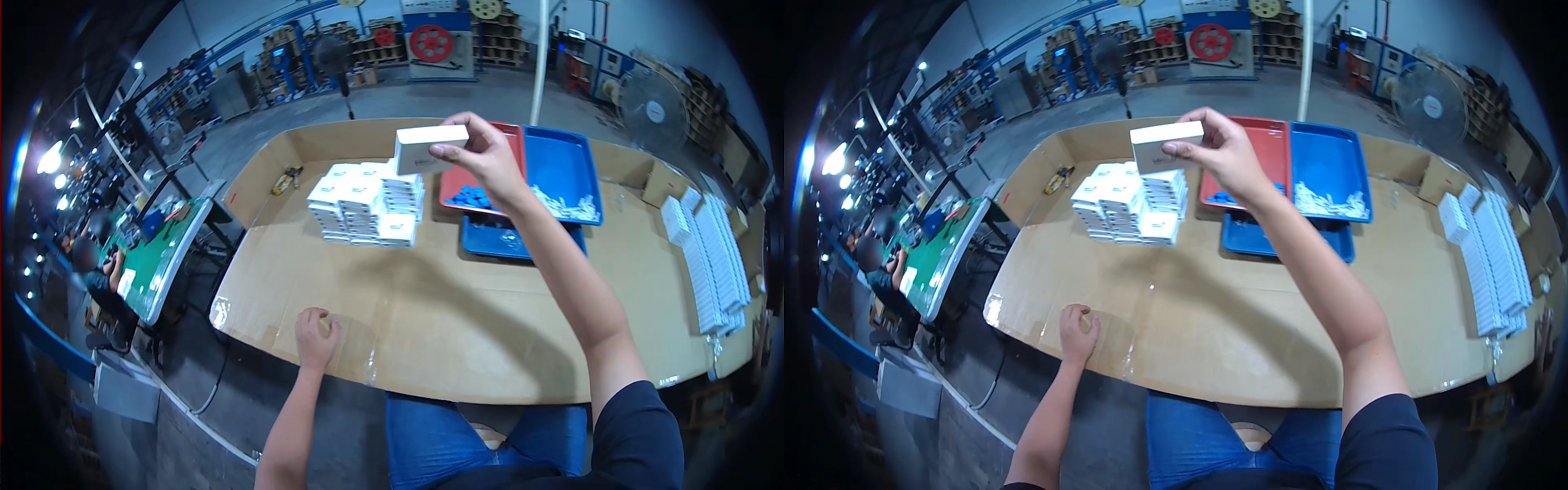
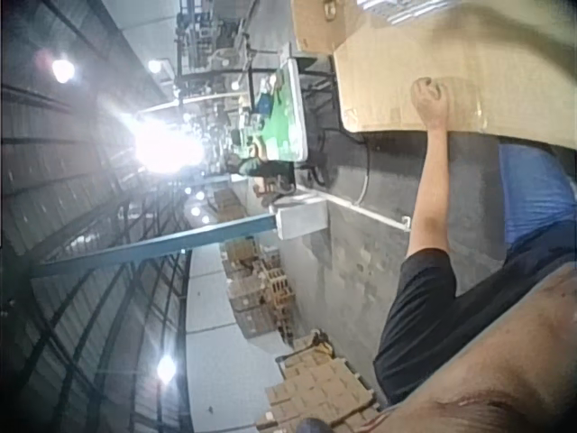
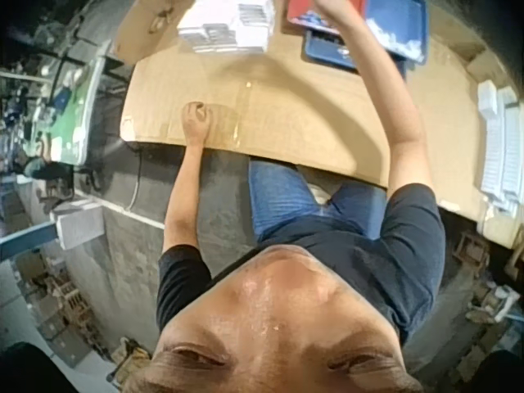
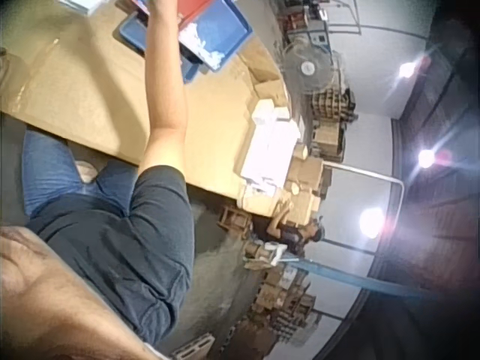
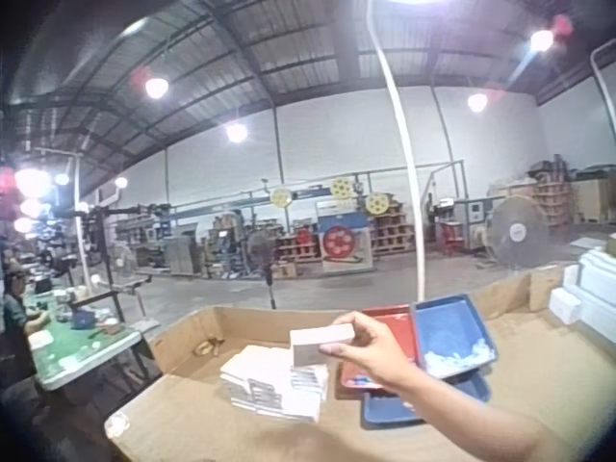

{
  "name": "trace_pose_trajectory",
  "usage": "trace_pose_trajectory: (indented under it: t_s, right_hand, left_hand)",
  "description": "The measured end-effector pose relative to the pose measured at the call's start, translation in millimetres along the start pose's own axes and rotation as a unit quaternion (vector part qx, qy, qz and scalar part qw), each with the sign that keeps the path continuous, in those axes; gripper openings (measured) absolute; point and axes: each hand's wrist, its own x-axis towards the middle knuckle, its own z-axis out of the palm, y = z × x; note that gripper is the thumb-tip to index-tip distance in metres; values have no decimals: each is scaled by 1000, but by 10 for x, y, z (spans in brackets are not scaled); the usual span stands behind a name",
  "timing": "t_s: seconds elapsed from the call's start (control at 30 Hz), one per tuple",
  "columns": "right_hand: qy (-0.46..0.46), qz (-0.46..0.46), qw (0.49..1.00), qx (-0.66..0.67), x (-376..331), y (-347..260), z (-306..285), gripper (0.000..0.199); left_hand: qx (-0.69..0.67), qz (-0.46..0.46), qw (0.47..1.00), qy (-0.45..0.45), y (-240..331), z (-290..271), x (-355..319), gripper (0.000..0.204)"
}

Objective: Placing electronic components, fasteners, and accessories into small white boxes for retail packaging.

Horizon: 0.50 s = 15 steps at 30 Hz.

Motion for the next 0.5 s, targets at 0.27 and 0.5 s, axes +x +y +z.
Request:
trace_pose_trajectory:
  t_s: [0.27,0.5]
  right_hand:
    - [249,180,830,466,-2478,137,-165,41]
    - [310,241,821,414,-3652,-146,-472,39]
  left_hand:
    - [141,66,987,49,383,10,62,29]
    - [-388,-328,732,-455,2685,318,-446,61]
